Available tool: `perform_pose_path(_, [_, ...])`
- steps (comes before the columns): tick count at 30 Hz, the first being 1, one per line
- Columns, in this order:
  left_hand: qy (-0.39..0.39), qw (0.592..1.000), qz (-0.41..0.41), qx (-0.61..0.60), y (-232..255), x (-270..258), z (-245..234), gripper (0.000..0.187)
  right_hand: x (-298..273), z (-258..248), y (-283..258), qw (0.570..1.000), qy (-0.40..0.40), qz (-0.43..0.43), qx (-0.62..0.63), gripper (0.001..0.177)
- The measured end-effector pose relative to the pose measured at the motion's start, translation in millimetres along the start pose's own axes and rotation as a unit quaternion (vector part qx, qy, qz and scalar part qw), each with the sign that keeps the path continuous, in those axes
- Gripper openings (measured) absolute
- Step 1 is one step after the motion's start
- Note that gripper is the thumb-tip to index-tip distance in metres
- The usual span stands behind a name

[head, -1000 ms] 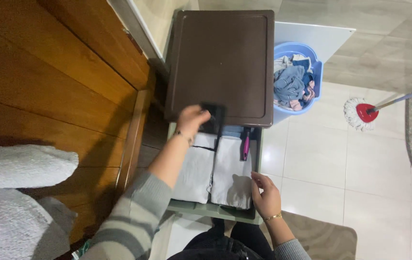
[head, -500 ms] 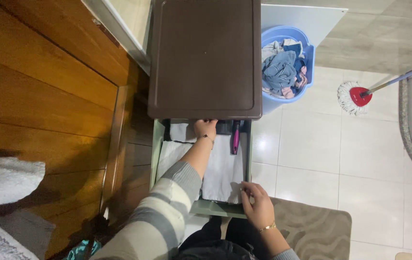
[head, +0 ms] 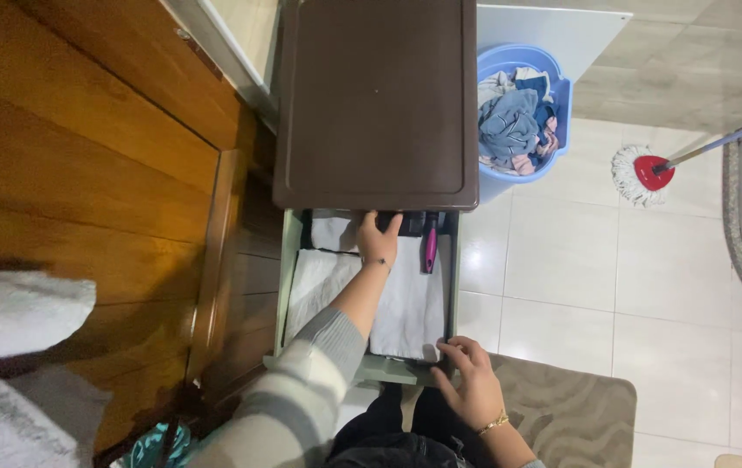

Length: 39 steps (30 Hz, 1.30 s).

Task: The person folds several white and grey towels and places them into a drawer. They also move a hairbrush from the top of the drawer unit into the drawer itself.

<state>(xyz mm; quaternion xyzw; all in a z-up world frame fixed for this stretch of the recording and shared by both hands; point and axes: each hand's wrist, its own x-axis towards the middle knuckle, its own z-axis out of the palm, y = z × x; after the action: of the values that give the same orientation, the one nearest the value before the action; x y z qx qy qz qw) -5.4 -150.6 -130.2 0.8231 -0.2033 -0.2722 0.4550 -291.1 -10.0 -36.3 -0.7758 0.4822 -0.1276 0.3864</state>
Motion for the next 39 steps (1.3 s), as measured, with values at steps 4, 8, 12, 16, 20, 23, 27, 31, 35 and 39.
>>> perform_pose_path(4, [-0.014, 0.971, 0.225, 0.074, -30, -48, -72, 0.036, -15, 5, 9, 0.989, -0.034, -0.1, -0.107, 0.069])
perform_pose_path(8, [-0.023, 0.918, 0.359, 0.168, -25, -123, -195, 0.018, -31, 18, 20, 0.973, -0.082, -0.091, -0.197, 0.049])
perform_pose_path(12, [0.033, 0.902, 0.36, 0.238, -80, -156, -261, 0.024, -31, 17, 22, 0.974, -0.021, -0.124, -0.189, 0.019])
perform_pose_path(16, [-0.112, 0.942, 0.191, 0.251, -137, -164, -287, 0.074, -30, 17, 24, 0.973, -0.051, -0.12, -0.191, 0.019])
perform_pose_path(20, [-0.121, 0.918, 0.25, 0.283, -173, -153, -288, 0.05, -30, 22, 34, 0.96, 0.029, -0.198, -0.195, 0.018])
perform_pose_path(23, [-0.096, 0.89, 0.324, 0.306, -192, -143, -284, 0.051, -20, 10, 24, 0.966, 0.035, -0.161, -0.198, 0.02])
perform_pose_path(27, [-0.098, 0.888, 0.338, 0.296, -166, -138, -271, 0.044, 4, -10, 31, 0.961, 0.053, -0.181, -0.202, 0.016])
perform_pose_path(31, [-0.041, 0.9, 0.316, 0.296, -105, -126, -265, 0.041, 35, -9, 25, 0.927, 0.119, -0.194, -0.299, 0.015])
perform_pose_path(35, [0.038, 0.905, 0.346, 0.243, -93, -78, -249, 0.052, 75, -14, 13, 0.89, 0.204, -0.21, -0.35, 0.011])
perform_pose_path(39, [0.015, 0.908, 0.288, 0.303, -53, -36, -233, 0.058, 127, -15, 21, 0.894, 0.231, -0.179, -0.34, 0.032])
